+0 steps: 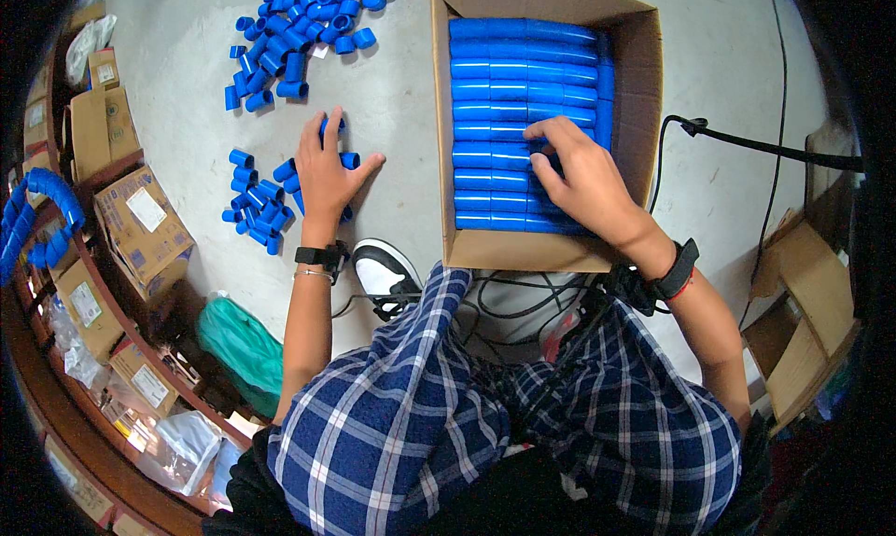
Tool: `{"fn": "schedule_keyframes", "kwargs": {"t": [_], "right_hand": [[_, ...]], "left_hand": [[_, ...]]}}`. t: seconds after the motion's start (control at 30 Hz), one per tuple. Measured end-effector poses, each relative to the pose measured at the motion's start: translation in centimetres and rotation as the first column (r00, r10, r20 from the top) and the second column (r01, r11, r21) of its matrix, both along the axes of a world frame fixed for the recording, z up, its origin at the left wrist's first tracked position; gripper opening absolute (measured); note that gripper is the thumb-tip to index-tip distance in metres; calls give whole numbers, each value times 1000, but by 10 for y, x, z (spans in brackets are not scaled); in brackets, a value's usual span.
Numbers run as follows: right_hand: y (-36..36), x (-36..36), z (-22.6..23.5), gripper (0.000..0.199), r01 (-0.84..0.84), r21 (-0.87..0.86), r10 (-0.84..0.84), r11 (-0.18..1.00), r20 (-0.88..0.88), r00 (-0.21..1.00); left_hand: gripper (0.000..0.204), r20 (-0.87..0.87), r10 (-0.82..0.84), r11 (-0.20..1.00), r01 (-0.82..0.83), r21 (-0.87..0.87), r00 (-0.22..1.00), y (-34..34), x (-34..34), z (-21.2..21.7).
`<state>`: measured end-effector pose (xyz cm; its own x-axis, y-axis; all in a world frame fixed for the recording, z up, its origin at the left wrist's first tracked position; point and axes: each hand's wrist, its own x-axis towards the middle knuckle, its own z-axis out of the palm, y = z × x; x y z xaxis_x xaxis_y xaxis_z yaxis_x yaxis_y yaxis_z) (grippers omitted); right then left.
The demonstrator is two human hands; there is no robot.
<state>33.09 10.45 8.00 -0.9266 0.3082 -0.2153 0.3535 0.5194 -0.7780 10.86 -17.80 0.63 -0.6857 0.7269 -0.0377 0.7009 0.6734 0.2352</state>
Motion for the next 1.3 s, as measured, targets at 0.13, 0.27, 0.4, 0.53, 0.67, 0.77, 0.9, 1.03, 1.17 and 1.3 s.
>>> {"fn": "schedule_keyframes", "kwargs": {"t": [0.13, 0.27, 0.4, 0.53, 0.67, 0.77, 0.9, 1.03, 1.17, 1.3], "right_hand": [[-4, 3, -1, 19, -27, -21, 27, 999, 14, 1000], [-9, 7, -1, 17, -49, -26, 48, 998, -38, 998], [-9, 11, -1, 18, -71, -14, 71, 997, -7, 997], [-7, 9, 6, 20, -38, 26, 39, 999, -37, 999], [-2, -1, 23, 31, 20, 18, -16, 1000, -196, 980], [4, -10, 41, 41, 3, -114, -42, 993, -340, 940], [12, -19, 53, 45, -123, -242, 26, 963, -368, 929], [23, -18, 54, 30, -103, -323, 9, 941, -279, 960], [33, -7, 53, 15, -139, -381, 64, 914, -205, 977], [39, -2, 42, 13, -147, -365, 88, 919, -174, 981]], "left_hand": [[50, -151, -110, 985, 128, 116, 982, -2, 6, -4], [32, -217, -29, 987, 62, 150, 976, -3, 9, -10], [24, -201, -3, 988, 35, 153, 980, 6, 7, -5], [19, 24, 172, 925, -170, 341, 985, 31, 4, 25], [27, 897, -48, 689, -636, 348, 439, 63, 10, 89], [42, 937, -341, 723, -660, 206, -81, 100, 35, 126], [44, 919, -156, 867, -496, -48, -362, 144, 63, 142], [46, 899, -49, 840, -506, -199, -435, 158, 81, 135], [50, 850, -33, 849, -463, -253, -526, 158, 82, 125], [53, 864, 0, 845, -462, -270, -504, 155, 86, 117]]}}
